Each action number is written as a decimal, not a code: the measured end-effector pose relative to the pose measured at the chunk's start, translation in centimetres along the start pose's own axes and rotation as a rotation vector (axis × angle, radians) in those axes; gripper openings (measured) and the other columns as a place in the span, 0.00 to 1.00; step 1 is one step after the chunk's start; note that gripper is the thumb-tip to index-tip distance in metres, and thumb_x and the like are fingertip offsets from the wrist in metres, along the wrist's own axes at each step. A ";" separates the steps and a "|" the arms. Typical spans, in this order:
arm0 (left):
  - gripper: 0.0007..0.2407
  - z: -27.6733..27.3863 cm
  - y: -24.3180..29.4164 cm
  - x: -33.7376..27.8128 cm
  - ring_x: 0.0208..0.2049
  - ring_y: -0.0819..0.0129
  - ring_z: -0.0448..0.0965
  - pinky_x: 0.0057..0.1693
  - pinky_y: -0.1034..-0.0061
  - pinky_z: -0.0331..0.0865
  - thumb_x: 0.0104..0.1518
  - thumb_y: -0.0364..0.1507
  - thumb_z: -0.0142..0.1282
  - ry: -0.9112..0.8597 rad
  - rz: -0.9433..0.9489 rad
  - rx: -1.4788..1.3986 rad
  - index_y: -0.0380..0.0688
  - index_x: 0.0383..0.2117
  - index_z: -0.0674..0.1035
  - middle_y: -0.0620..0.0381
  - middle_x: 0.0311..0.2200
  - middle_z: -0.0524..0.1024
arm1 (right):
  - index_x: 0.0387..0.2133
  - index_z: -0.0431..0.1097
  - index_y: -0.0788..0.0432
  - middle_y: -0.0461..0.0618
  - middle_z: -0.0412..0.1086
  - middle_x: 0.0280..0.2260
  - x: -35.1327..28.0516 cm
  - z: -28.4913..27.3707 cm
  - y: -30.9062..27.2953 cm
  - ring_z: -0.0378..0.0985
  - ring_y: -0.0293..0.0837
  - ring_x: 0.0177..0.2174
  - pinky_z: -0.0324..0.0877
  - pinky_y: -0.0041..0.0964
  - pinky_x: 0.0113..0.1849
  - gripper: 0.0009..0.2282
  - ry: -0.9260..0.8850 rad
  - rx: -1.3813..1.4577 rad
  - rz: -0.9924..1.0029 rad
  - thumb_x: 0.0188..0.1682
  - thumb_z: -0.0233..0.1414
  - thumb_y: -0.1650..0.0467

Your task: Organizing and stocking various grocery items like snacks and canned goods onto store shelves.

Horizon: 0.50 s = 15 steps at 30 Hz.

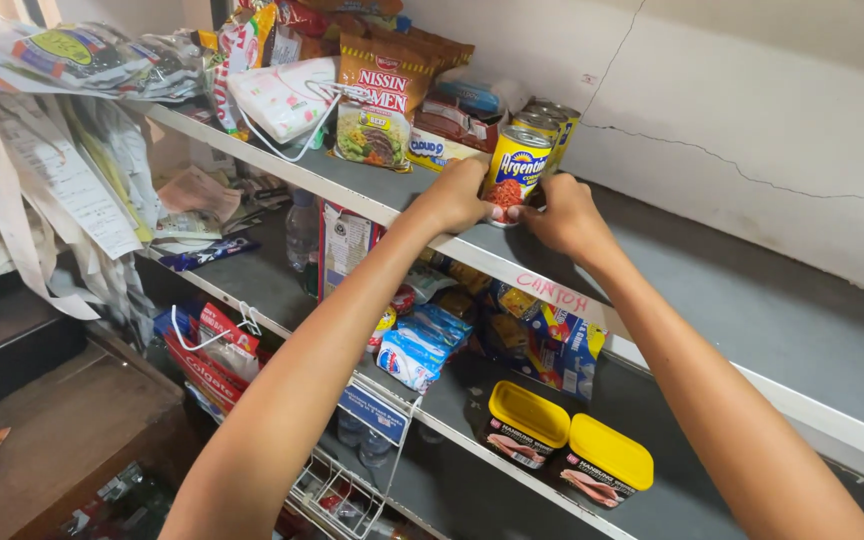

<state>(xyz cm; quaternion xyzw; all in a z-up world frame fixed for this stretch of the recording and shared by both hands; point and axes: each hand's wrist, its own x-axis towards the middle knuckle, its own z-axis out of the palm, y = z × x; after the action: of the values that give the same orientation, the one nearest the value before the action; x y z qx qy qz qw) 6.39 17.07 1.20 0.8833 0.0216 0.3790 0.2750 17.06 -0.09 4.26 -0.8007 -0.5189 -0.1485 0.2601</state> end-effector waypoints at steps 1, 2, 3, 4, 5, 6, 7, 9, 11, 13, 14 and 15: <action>0.21 0.0 -0.4 0.4 0.46 0.44 0.80 0.51 0.62 0.72 0.41 0.28 0.73 -0.001 0.000 -0.003 0.31 0.40 0.78 0.36 0.40 0.80 | 0.38 0.76 0.66 0.63 0.78 0.37 0.3 0.0 -0.2 0.82 0.58 0.39 0.74 0.48 0.41 0.15 -0.001 -0.002 0.002 0.42 0.64 0.67; 0.22 0.0 -0.9 0.6 0.46 0.46 0.81 0.50 0.63 0.73 0.42 0.28 0.73 -0.014 -0.026 -0.024 0.31 0.42 0.76 0.37 0.40 0.81 | 0.38 0.76 0.66 0.64 0.77 0.36 0.6 0.1 -0.5 0.81 0.59 0.39 0.73 0.49 0.42 0.16 -0.010 -0.019 0.026 0.43 0.65 0.66; 0.24 0.1 -1.4 0.9 0.46 0.48 0.81 0.49 0.64 0.74 0.42 0.28 0.72 -0.027 -0.051 -0.045 0.31 0.44 0.74 0.38 0.41 0.81 | 0.38 0.75 0.67 0.64 0.77 0.36 0.8 0.1 -0.7 0.81 0.60 0.39 0.73 0.50 0.42 0.17 -0.019 -0.035 0.051 0.44 0.65 0.65; 0.24 0.2 -1.9 1.2 0.46 0.48 0.81 0.49 0.64 0.74 0.42 0.28 0.72 -0.029 -0.051 -0.044 0.31 0.44 0.74 0.38 0.41 0.81 | 0.38 0.75 0.67 0.64 0.77 0.36 1.2 0.5 -0.3 0.81 0.60 0.39 0.73 0.50 0.42 0.17 -0.018 -0.034 0.053 0.44 0.65 0.65; 0.24 0.3 -2.4 1.4 0.46 0.52 0.82 0.49 0.66 0.74 0.44 0.28 0.72 -0.050 -0.085 -0.083 0.32 0.45 0.72 0.40 0.42 0.81 | 0.38 0.75 0.67 0.64 0.77 0.36 1.6 0.8 0.1 0.81 0.59 0.40 0.74 0.50 0.43 0.17 -0.031 -0.037 0.071 0.44 0.65 0.64; 0.25 0.4 -2.9 1.7 0.46 0.55 0.83 0.50 0.68 0.75 0.45 0.28 0.72 -0.073 -0.120 -0.122 0.32 0.47 0.70 0.42 0.42 0.81 | 0.38 0.75 0.67 0.64 0.77 0.37 2.0 1.2 0.5 0.82 0.59 0.40 0.74 0.50 0.43 0.17 -0.044 -0.040 0.091 0.45 0.65 0.63; 0.25 0.5 -3.5 2.0 0.46 0.55 0.83 0.50 0.68 0.75 0.45 0.28 0.72 -0.077 -0.119 -0.121 0.32 0.47 0.70 0.42 0.42 0.81 | 0.38 0.75 0.67 0.64 0.77 0.37 1.8 1.1 0.1 0.82 0.59 0.40 0.74 0.50 0.43 0.17 -0.044 -0.037 0.095 0.45 0.65 0.63; 0.24 0.9 -4.5 2.6 0.46 0.59 0.84 0.50 0.70 0.75 0.48 0.28 0.69 -0.119 -0.122 -0.192 0.32 0.48 0.69 0.43 0.43 0.82 | 0.41 0.75 0.62 0.62 0.77 0.37 1.4 1.0 -0.5 0.81 0.59 0.41 0.73 0.50 0.44 0.20 -0.007 -0.003 0.113 0.43 0.64 0.60; 0.25 1.4 -4.9 2.1 0.48 0.58 0.82 0.51 0.69 0.74 0.49 0.27 0.69 -0.131 -0.090 -0.208 0.32 0.50 0.68 0.43 0.44 0.81 | 0.42 0.74 0.63 0.61 0.77 0.38 0.6 0.9 -1.2 0.81 0.59 0.41 0.73 0.51 0.43 0.21 -0.011 -0.020 0.152 0.44 0.64 0.58; 0.25 1.0 -4.5 2.1 0.49 0.57 0.81 0.52 0.69 0.73 0.50 0.27 0.69 -0.138 -0.048 -0.215 0.32 0.51 0.68 0.42 0.45 0.80 | 0.43 0.72 0.63 0.61 0.77 0.38 0.7 0.9 -1.3 0.81 0.60 0.41 0.73 0.52 0.43 0.23 -0.004 -0.035 0.184 0.45 0.63 0.57; 0.26 0.7 -4.0 1.7 0.50 0.57 0.80 0.53 0.68 0.72 0.51 0.27 0.70 -0.138 -0.035 -0.189 0.33 0.53 0.68 0.41 0.46 0.79 | 0.45 0.72 0.62 0.61 0.77 0.39 0.6 1.1 -0.9 0.80 0.60 0.42 0.72 0.53 0.43 0.24 0.007 -0.025 0.155 0.45 0.62 0.56; 0.26 0.4 -3.4 1.4 0.51 0.56 0.79 0.54 0.67 0.72 0.52 0.27 0.70 -0.139 -0.022 -0.163 0.33 0.54 0.68 0.41 0.47 0.79 | 0.46 0.71 0.61 0.62 0.77 0.40 0.5 1.4 -0.6 0.79 0.61 0.42 0.72 0.54 0.43 0.25 0.019 -0.016 0.127 0.45 0.62 0.55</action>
<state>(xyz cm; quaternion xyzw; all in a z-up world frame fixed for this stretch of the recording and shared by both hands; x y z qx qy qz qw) 8.21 20.14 0.15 0.8819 -0.0189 0.3144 0.3509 16.71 1.32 3.49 -0.8326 -0.4633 -0.1434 0.2674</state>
